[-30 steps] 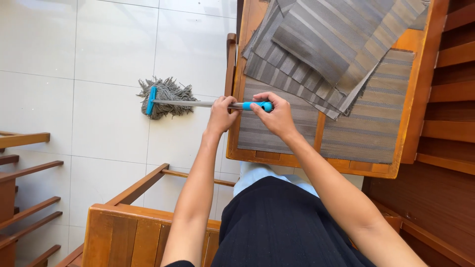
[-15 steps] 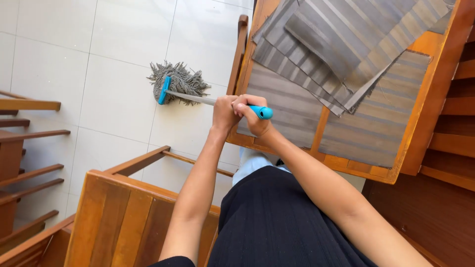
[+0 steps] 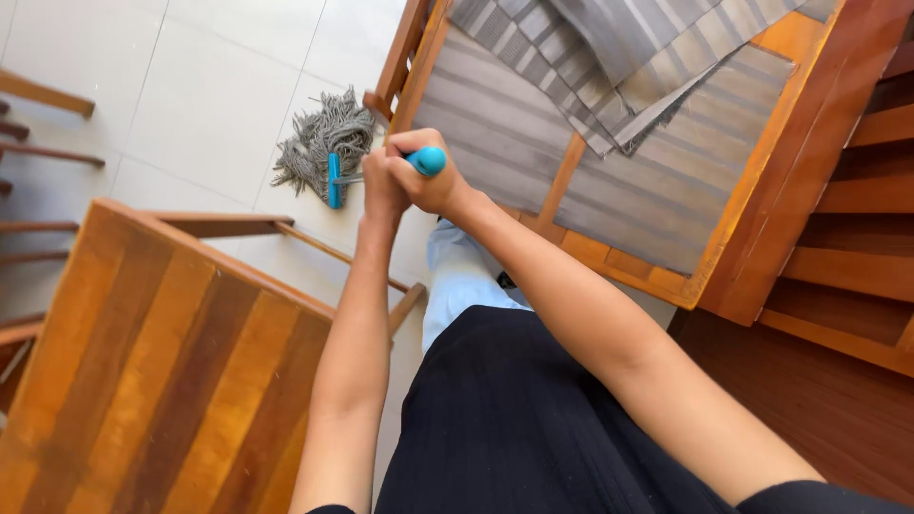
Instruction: Moving furniture and mopping the floor in a dining area.
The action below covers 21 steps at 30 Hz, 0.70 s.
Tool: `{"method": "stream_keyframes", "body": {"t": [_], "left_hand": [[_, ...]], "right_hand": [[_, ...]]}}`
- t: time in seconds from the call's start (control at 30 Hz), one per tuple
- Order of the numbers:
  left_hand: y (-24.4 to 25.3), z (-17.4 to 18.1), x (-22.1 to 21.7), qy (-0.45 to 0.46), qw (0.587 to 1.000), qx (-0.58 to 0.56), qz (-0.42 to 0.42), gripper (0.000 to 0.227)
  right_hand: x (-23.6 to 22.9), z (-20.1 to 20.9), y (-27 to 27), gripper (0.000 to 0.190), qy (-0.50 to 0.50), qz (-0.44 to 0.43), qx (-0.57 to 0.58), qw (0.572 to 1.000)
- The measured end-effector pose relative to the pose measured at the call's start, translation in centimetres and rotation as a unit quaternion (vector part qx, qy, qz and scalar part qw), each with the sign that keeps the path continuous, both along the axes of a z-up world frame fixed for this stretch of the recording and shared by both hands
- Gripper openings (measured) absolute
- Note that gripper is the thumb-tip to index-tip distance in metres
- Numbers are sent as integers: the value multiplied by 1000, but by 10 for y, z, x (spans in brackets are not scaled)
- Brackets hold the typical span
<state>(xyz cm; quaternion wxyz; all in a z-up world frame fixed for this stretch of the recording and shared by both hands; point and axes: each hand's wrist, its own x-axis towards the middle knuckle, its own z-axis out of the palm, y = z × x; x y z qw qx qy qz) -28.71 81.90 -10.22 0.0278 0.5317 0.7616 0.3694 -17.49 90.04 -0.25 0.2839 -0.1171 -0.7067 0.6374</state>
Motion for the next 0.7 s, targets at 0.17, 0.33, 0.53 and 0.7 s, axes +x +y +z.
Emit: {"method": "stream_keyframes", "body": {"t": [0.17, 0.33, 0.53, 0.7], "left_hand": [[-50, -12, 51, -82, 995, 24, 50, 33], [-70, -5, 105, -133, 989, -19, 56, 33], [-73, -5, 144, -136, 991, -3, -5, 23], [-92, 3, 170, -200, 978, -1, -52, 21]], "right_hand": [[42, -9, -46, 22, 26, 53, 4, 998], [98, -8, -71, 22, -26, 40, -3, 999], [142, -14, -79, 21, -40, 18, -34, 998], [177, -24, -98, 23, -13, -2, -77, 997]]}}
